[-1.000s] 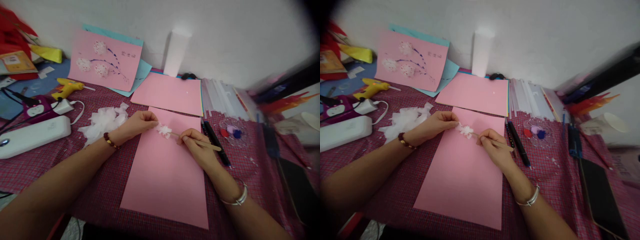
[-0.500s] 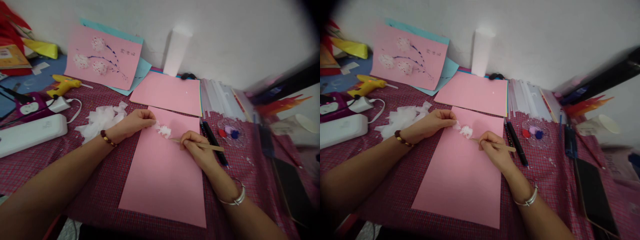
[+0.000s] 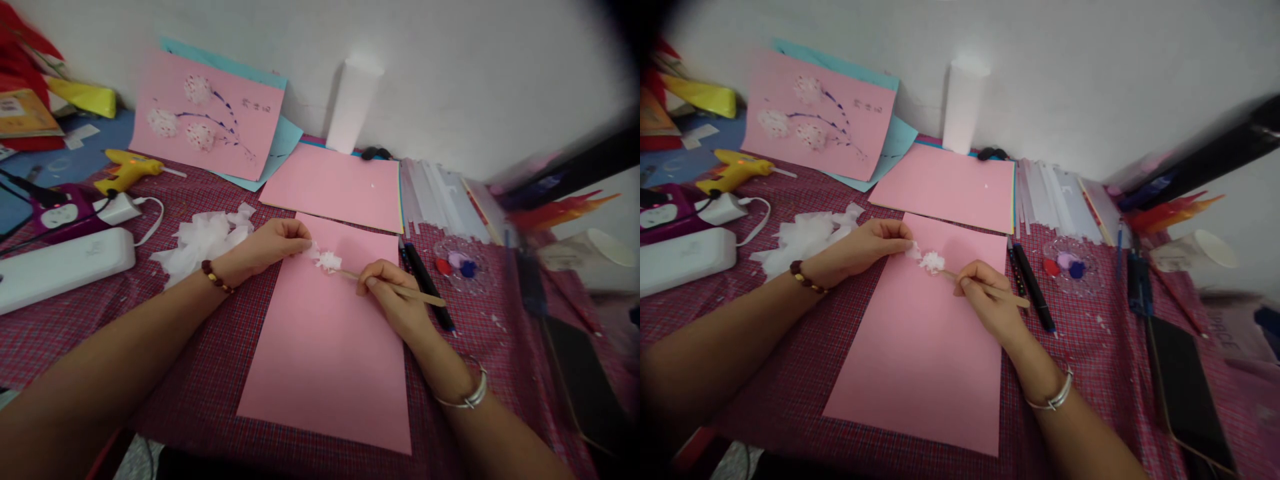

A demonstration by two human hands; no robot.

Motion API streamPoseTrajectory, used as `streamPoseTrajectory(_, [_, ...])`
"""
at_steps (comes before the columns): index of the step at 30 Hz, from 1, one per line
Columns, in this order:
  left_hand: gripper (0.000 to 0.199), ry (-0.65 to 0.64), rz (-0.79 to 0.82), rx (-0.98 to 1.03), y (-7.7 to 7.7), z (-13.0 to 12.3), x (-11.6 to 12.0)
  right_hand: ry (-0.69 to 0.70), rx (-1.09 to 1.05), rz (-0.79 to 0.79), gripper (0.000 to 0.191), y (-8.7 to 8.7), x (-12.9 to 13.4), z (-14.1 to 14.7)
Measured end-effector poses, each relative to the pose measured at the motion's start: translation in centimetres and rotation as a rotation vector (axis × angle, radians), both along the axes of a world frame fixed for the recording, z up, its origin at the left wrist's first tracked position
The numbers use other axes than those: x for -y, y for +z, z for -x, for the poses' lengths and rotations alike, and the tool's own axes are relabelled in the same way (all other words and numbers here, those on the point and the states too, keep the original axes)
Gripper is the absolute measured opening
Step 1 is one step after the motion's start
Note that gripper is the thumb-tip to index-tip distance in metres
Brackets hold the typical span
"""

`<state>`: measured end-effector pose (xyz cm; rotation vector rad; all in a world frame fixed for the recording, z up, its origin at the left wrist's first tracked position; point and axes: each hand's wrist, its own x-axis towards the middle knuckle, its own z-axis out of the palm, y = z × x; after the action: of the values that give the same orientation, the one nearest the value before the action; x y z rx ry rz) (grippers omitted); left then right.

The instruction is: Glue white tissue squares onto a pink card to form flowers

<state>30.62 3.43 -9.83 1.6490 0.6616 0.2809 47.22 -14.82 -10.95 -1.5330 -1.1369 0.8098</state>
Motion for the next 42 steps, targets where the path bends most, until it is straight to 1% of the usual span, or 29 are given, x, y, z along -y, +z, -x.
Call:
streamPoseTrajectory(3, [0.005, -0.009, -0.019, -0.003, 0.12, 0.02, -0.04, 0.009, -0.045, -0.035, 0.016, -0.05, 0.15, -0.14])
streamPoseTrajectory(8, [0.003, -0.015, -0.029, -0.029, 0.4, 0.06, -0.06, 0.034, -0.041, -0.014, 0.016, 0.08, 0.14, -0.1])
streamPoseTrajectory(16, [0.003, -0.011, -0.03, -0.022, 0.34, 0.05, 0.04, 0.007, 0.107, 0.056, 0.014, 0.23, -0.01, 0.26])
streamPoseTrajectory(22, [0.004, -0.008, -0.022, -0.023, 0.5, -0.03, -0.03, 0.064, 0.235, -0.01, 0.014, 0.1, 0.58, 0.37])
streamPoseTrajectory(27, [0.003, -0.027, -0.022, -0.018, 0.46, 0.05, -0.12, 0.09, 0.245, -0.069, 0.014, -0.24, 0.92, 0.25])
streamPoseTrajectory(31, [0.002, -0.026, -0.009, -0.013, 0.43, 0.0, -0.13, 0.101, 0.28, -0.061, 0.015, -0.18, 0.8, 0.31])
streamPoseTrajectory(36, [0.001, -0.019, -0.004, -0.016, 0.59, -0.09, -0.07, 0.073, 0.311, -0.036, 0.016, 0.05, 0.55, 0.65])
streamPoseTrajectory(42, [0.001, -0.023, 0.01, -0.018, 0.53, -0.01, -0.07, 0.067, 0.346, -0.04, 0.015, -0.31, 0.59, 0.76])
